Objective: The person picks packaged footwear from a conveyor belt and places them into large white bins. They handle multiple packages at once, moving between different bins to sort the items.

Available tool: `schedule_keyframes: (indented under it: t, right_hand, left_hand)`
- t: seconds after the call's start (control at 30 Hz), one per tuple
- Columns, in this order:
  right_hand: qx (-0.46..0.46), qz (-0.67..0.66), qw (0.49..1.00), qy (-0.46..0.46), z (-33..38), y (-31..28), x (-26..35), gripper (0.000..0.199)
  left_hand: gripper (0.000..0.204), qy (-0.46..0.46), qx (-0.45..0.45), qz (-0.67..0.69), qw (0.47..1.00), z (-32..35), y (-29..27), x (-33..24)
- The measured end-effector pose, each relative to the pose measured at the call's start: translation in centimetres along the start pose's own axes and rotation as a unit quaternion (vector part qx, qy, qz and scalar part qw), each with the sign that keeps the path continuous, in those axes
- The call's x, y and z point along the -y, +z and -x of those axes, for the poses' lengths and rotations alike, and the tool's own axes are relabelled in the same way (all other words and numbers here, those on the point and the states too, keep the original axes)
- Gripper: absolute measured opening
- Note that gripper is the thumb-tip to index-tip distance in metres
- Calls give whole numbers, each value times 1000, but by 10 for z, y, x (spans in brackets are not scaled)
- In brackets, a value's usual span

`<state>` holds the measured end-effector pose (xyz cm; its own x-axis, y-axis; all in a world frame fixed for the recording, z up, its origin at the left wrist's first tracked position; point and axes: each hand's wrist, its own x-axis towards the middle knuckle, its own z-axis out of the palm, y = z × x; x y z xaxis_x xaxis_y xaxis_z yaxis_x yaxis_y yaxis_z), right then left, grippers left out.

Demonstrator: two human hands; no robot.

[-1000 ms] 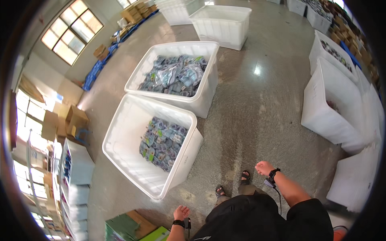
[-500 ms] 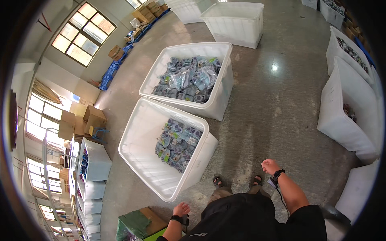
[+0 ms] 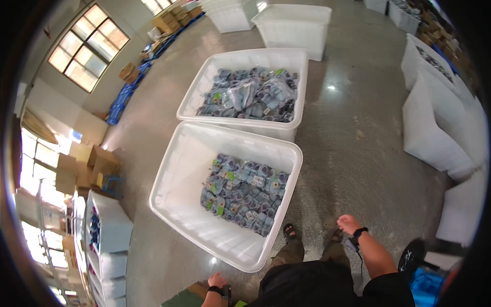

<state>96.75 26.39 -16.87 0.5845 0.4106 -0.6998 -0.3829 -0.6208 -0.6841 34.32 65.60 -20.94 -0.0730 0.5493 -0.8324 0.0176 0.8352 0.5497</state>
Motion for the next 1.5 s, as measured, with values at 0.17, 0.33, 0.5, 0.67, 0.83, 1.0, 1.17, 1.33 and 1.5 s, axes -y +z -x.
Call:
schedule_keyframes:
  t: [0.17,0.33,0.5,0.67,0.83,1.0,1.17,1.33,1.5]
  right_hand:
    - [71,96,993,-19,12,87,8,41]
    - [37,76,992,-98,-1,162,9,41]
    - [-9,-23,999,-24,31,229,-13,33]
    - [96,-31,993,54,45,262,-31,35]
    - [-8,-140,983,115,46,294,-50,36]
    - [-46,-179,957,224,54,336,-49,42]
    - [-74,-138,960,231,18,403,-34,46]
    - [-211,-300,900,233,-37,443,-52,49]
    - [-336,-533,734,254,-38,461,-100,53]
  left_hand:
    - [37,-46,94,-73,992,-75,-57,-18]
    - [41,-75,99,-89,988,-122,-38,-39]
    - [46,-69,164,-194,965,-146,72,-147]
    - [51,-53,215,-284,933,-152,182,-227]
    - [56,-49,239,-337,909,-183,213,-284]
    - [61,-71,238,-347,904,-218,206,-328]
    - [66,-110,207,-336,912,-246,191,-348]
    - [72,-151,160,-323,921,-270,190,-363]
    - [77,-180,79,-285,938,-272,163,-366]
